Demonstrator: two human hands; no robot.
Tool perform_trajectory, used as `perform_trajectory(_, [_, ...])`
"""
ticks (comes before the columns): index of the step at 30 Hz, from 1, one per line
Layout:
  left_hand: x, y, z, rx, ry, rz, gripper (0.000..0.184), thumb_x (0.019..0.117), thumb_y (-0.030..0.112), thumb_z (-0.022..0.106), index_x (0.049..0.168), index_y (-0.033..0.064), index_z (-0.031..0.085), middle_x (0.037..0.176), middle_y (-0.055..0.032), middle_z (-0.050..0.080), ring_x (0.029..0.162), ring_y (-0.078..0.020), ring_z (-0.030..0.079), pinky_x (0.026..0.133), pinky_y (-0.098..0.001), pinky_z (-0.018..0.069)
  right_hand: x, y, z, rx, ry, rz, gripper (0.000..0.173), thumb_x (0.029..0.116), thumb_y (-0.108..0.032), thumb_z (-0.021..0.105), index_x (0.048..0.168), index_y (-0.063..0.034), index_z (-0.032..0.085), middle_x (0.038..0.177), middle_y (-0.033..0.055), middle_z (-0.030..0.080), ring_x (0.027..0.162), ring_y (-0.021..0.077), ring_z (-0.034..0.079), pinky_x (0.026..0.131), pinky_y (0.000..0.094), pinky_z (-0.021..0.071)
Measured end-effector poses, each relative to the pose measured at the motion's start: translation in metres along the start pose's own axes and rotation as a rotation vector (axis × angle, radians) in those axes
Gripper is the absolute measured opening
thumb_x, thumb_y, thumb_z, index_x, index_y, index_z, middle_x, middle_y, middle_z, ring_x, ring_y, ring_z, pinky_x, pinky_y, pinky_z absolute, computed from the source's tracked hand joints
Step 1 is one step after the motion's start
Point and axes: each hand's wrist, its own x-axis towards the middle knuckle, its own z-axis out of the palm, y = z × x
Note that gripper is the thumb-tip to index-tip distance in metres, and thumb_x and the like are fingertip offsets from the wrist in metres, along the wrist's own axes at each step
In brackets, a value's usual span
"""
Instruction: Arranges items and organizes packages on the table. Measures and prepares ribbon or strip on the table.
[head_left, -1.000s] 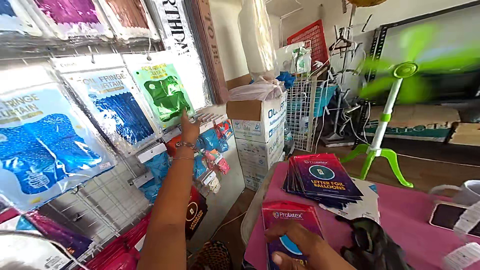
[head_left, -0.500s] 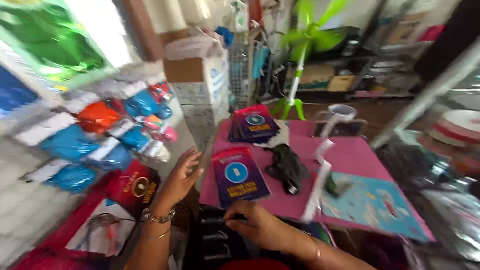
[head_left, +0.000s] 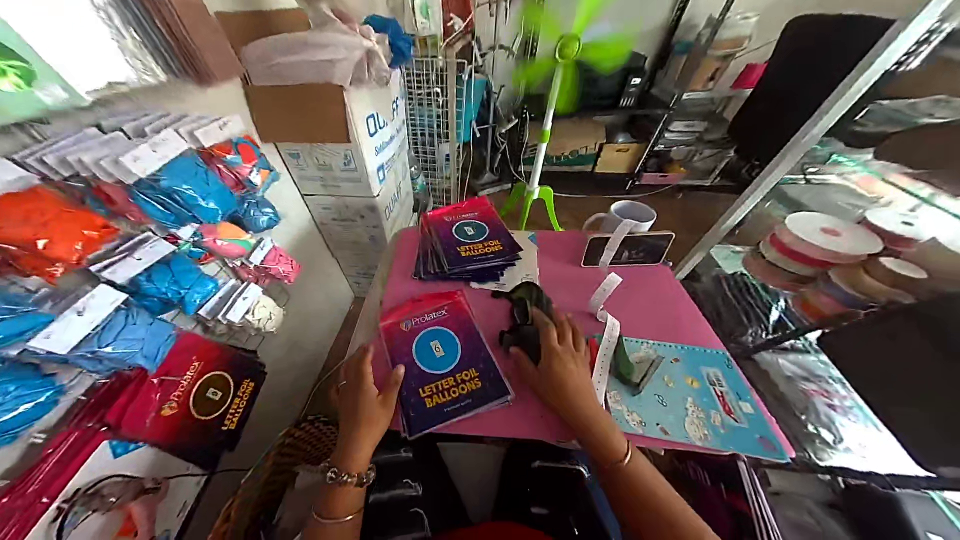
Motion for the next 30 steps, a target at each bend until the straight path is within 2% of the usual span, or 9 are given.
perform_trajectory(3, [0.008, 0.002, 0.006, 0.093, -0.031, -0.005, 0.077, 0.0954, 0.055, 0.059, 0.153, 0.0057, 0.046, 0.159, -0.0158, 0.043, 0.15, -0.0476, 0.028, 0.115, -0.0749, 0.0153, 0.024, 0.011, 0.002, -0.121, -0.199, 0.117, 0.076, 0.0969, -0.044, 0.064, 0.161, -0.0169, 0.034, 0.16, 0.0314, 0.033, 0.141, 0.0559, 0.037, 0.109, 0.0715, 0.0319])
perform_trajectory(5, [0.009, 0.002, 0.011, 0.142, -0.036, 0.033, 0.077, 0.0947, 0.058, 0.058, 0.154, 0.0098, 0.047, 0.16, -0.0119, 0.043, 0.151, -0.0472, 0.026, 0.114, -0.0749, 0.013, 0.036, 0.014, -0.001, -0.118, -0.292, 0.113, 0.065, 0.0984, -0.031, 0.064, 0.158, -0.0179, 0.042, 0.151, 0.0283, 0.046, 0.134, 0.0508, 0.046, 0.108, 0.0658, 0.0364])
perform_trajectory(8, [0.007, -0.005, 0.018, 0.161, 0.028, 0.101, 0.081, 0.0933, 0.064, 0.052, 0.154, 0.0102, 0.048, 0.158, -0.0119, 0.047, 0.149, -0.0486, 0.031, 0.113, -0.0759, 0.0158, 0.046, -0.007, -0.019, 0.02, -0.255, 0.066, 0.051, 0.0963, -0.015, 0.062, 0.146, -0.0056, 0.055, 0.137, 0.0254, 0.059, 0.13, 0.0438, 0.053, 0.11, 0.058, 0.0415])
perform_trajectory(12, [0.004, -0.004, 0.017, 0.195, 0.023, 0.159, 0.076, 0.0975, 0.058, 0.046, 0.154, 0.0083, 0.046, 0.156, -0.0148, 0.048, 0.147, -0.0495, 0.034, 0.112, -0.0763, 0.0181, 0.02, -0.081, 0.005, 0.056, -0.177, -0.27, 0.048, 0.0894, -0.023, 0.071, 0.137, -0.0163, 0.067, 0.142, 0.0144, 0.061, 0.131, 0.0374, 0.055, 0.104, 0.0582, 0.0467])
perform_trajectory(15, [0.001, 0.009, 0.005, 0.16, -0.089, 0.044, 0.049, 0.1009, 0.017, 0.056, 0.142, -0.0085, 0.052, 0.15, -0.0299, 0.048, 0.146, -0.0483, 0.037, 0.122, -0.0648, 0.0131, 0.005, -0.114, 0.056, 0.085, -0.561, -0.41, 0.054, 0.1044, -0.048, 0.049, 0.154, -0.0266, 0.05, 0.167, 0.0086, 0.031, 0.155, 0.0383, 0.024, 0.122, 0.0632, 0.0211])
perform_trajectory(18, [-0.001, 0.008, -0.002, 0.183, -0.14, 0.083, 0.065, 0.0888, 0.028, 0.071, 0.137, -0.0129, 0.054, 0.142, -0.039, 0.049, 0.14, -0.0557, 0.039, 0.119, -0.0692, 0.0162, 0.026, -0.123, 0.093, 0.072, -0.589, -0.428, 0.057, 0.1066, -0.054, 0.038, 0.156, -0.0272, 0.046, 0.166, 0.0072, 0.036, 0.155, 0.037, 0.025, 0.124, 0.0633, 0.0142])
perform_trajectory(23, [0.005, -0.001, 0.012, 0.319, -0.118, 0.195, 0.062, 0.1061, 0.049, 0.036, 0.149, 0.0083, 0.053, 0.162, -0.0127, 0.04, 0.151, -0.0464, 0.028, 0.116, -0.0744, 0.0146, 0.086, -0.116, 0.114, -0.076, -0.528, -0.305, 0.051, 0.1071, -0.052, 0.041, 0.146, -0.0233, 0.059, 0.161, 0.004, 0.044, 0.153, 0.0355, 0.028, 0.123, 0.065, 0.0133])
perform_trajectory(26, [0.006, -0.003, 0.012, 0.334, -0.118, 0.186, 0.066, 0.1065, 0.052, 0.03, 0.156, 0.0115, 0.044, 0.163, -0.0098, 0.039, 0.152, -0.0469, 0.026, 0.116, -0.0749, 0.0145, 0.097, -0.107, 0.113, -0.122, -0.422, -0.156, 0.051, 0.1058, -0.052, 0.044, 0.142, -0.021, 0.062, 0.16, 0.0068, 0.044, 0.153, 0.0366, 0.028, 0.124, 0.0652, 0.0109])
perform_trajectory(30, [0.006, -0.003, 0.015, 0.312, -0.084, 0.183, 0.061, 0.1064, 0.046, 0.034, 0.155, 0.0114, 0.046, 0.162, -0.0102, 0.041, 0.151, -0.0474, 0.028, 0.115, -0.0751, 0.0152, 0.068, -0.106, 0.103, -0.165, -0.376, 0.018, 0.054, 0.1076, -0.049, 0.037, 0.152, -0.0213, 0.052, 0.168, 0.0113, 0.028, 0.158, 0.0377, 0.013, 0.126, 0.0621, 0.0029])
